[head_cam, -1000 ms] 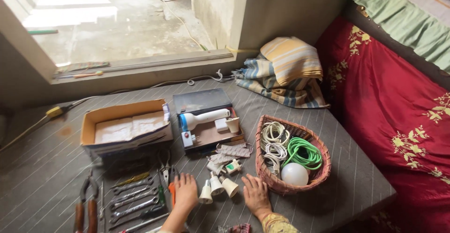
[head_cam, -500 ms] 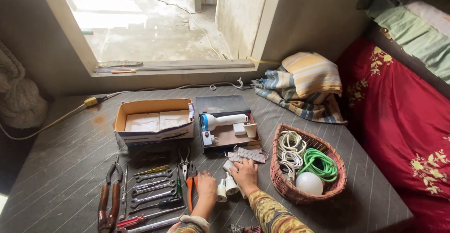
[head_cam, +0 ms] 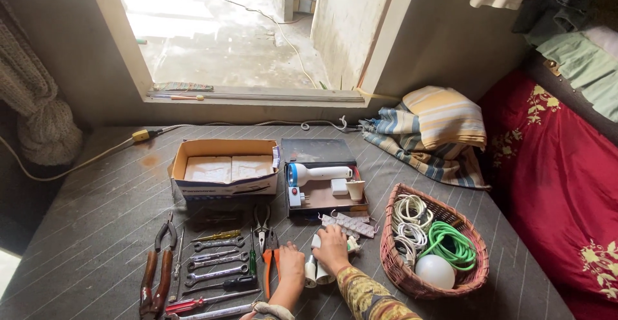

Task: The person sorts electrical supplies on a table, placing a flashlight, light bulb sockets, and a plug adapter into a small box. They also handle a basket containing wires and a light bulb, and arrange tools on the table.

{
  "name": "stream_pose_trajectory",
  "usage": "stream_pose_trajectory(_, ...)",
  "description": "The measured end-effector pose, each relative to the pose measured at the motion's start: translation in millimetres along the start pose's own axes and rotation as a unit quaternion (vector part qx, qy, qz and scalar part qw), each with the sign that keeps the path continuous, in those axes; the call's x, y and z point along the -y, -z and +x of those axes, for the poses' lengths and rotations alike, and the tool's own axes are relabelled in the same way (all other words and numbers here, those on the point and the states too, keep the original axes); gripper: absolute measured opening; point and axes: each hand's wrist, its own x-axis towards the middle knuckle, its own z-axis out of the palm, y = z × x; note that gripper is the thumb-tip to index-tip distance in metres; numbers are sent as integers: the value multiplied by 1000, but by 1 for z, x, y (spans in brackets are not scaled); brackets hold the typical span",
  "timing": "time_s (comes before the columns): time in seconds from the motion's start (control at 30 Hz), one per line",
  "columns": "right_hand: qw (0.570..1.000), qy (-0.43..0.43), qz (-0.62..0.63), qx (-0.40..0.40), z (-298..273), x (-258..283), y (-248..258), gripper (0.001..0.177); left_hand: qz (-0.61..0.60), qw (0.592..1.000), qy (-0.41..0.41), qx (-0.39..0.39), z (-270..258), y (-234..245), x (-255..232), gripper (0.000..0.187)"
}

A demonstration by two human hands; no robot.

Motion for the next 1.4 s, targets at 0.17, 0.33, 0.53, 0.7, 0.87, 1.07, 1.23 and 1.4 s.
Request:
stream_pose_trajectory(0.17, 987, 112, 102, -57, 8, 2, 14, 46, -14, 1000, -6, -5, -5, 5, 6, 47)
stream_pose_trajectory(0.33, 967, 19, 218, -128, 75, -22, 48, 56, -26, 999, -10, -19, 2, -16, 3, 49)
stream_pose_trajectory(0.53, 978, 180, 75, -69, 146, -91, 54, 39, -2, 1000, -14, 8, 9, -20, -3, 47)
stream_pose_trajectory(0.7, 948, 292, -110, 61, 167, -109, 32, 32, 7, 999, -30, 40, 1, 0, -1, 45)
stream_pose_trajectory(0.87, 932, 294, -174, 119, 183, -138, 9, 33, -6, 998, -47, 42, 2, 0, 3, 45)
stream_pose_trajectory(1.07, 962, 261, -81, 17, 176, -108, 44, 33, -8, 998, -48, 35, 4, -6, -1, 43)
stream_pose_trajectory(1.23, 951, 275, -86, 110, 152, -86, 40, 41, 0, 997, -52, 65, 2, 6, -2, 43)
stream_pose_trajectory(1.4, 952, 250, -122, 127, 152, -90, 27, 28, 0, 998, -43, 43, 16, -26, -7, 45)
